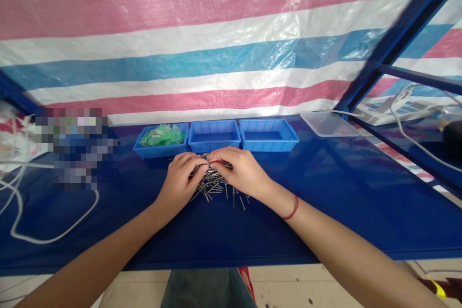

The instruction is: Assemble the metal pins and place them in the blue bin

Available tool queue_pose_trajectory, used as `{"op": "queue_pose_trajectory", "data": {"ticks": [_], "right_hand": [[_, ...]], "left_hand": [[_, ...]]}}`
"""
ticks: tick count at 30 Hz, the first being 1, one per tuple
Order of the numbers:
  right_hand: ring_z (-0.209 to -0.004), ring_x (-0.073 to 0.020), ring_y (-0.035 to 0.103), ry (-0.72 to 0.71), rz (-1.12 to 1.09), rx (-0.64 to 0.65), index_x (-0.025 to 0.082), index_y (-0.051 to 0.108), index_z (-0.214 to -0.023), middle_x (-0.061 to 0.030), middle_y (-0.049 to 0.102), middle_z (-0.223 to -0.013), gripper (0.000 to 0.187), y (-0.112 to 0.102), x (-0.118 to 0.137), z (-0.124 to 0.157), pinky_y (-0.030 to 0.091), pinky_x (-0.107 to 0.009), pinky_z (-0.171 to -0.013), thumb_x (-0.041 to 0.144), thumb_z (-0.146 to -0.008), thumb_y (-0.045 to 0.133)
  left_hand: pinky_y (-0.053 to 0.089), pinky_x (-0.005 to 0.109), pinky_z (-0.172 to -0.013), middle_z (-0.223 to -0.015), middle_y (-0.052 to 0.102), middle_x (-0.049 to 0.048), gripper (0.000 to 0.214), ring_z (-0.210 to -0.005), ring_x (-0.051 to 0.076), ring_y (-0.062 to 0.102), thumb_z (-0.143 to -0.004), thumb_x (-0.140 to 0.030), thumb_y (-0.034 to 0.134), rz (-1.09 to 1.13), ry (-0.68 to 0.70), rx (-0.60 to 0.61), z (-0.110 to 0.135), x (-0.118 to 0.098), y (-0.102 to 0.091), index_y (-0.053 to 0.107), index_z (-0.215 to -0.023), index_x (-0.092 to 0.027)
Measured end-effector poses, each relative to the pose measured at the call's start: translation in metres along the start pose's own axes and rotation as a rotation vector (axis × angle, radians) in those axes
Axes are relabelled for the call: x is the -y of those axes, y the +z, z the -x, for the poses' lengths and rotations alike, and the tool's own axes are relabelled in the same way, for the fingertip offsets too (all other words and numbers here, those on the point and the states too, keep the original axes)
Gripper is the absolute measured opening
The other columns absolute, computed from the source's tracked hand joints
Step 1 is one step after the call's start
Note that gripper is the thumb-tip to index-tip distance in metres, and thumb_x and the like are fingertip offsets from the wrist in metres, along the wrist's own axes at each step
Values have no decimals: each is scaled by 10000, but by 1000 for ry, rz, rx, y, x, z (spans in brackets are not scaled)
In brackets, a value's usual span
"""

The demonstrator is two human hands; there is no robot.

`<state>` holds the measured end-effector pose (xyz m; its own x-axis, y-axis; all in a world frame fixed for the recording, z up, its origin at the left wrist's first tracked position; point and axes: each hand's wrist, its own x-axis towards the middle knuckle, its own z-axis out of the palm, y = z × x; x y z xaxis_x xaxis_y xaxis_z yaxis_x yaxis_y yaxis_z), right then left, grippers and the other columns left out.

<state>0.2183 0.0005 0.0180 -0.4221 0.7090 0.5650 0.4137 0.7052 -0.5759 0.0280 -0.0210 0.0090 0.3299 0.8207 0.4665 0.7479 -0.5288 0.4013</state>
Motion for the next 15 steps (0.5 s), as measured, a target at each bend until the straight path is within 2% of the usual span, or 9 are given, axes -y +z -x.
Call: {"op": "queue_pose_trajectory", "data": {"ticks": [4, 7, 10, 15], "right_hand": [[-725, -152, 647, 186, -244, -106, 195, 649, -968, -45, 690, -842, 227, 6, 4, 1, 544, -295, -661, 329, -786, 678], [-692, -148, 627, 265, -363, -122, 185, 655, -865, -43, 675, -800, 231, 9, 5, 2, 535, -299, -634, 389, -764, 694], [-716, -151, 629, 268, -426, -113, 183, 658, -808, -45, 680, -806, 205, 9, 8, 2, 531, -313, -663, 385, -781, 678], [-763, -153, 638, 244, -470, -130, 185, 661, -835, -44, 682, -833, 148, 9, 10, 2, 531, -311, -698, 326, -790, 673]], "left_hand": [[441, 341, -865, -947, 683, 33, 149, -942, 191, 589, -921, -282, 497, 113, -47, -66, 2, -2, -2, 627, -944, -213], [452, 312, -852, -929, 680, 29, 120, -906, 171, 608, -907, -275, 518, 188, -47, -120, 3, -3, -1, 617, -927, -210], [460, 300, -852, -928, 680, 25, 96, -909, 170, 618, -888, -269, 544, 232, -62, -138, 3, -4, -1, 614, -915, -209], [463, 292, -852, -937, 685, 18, 99, -914, 167, 629, -877, -262, 562, 279, -88, -133, 3, -3, 0, 620, -934, -206]]}}
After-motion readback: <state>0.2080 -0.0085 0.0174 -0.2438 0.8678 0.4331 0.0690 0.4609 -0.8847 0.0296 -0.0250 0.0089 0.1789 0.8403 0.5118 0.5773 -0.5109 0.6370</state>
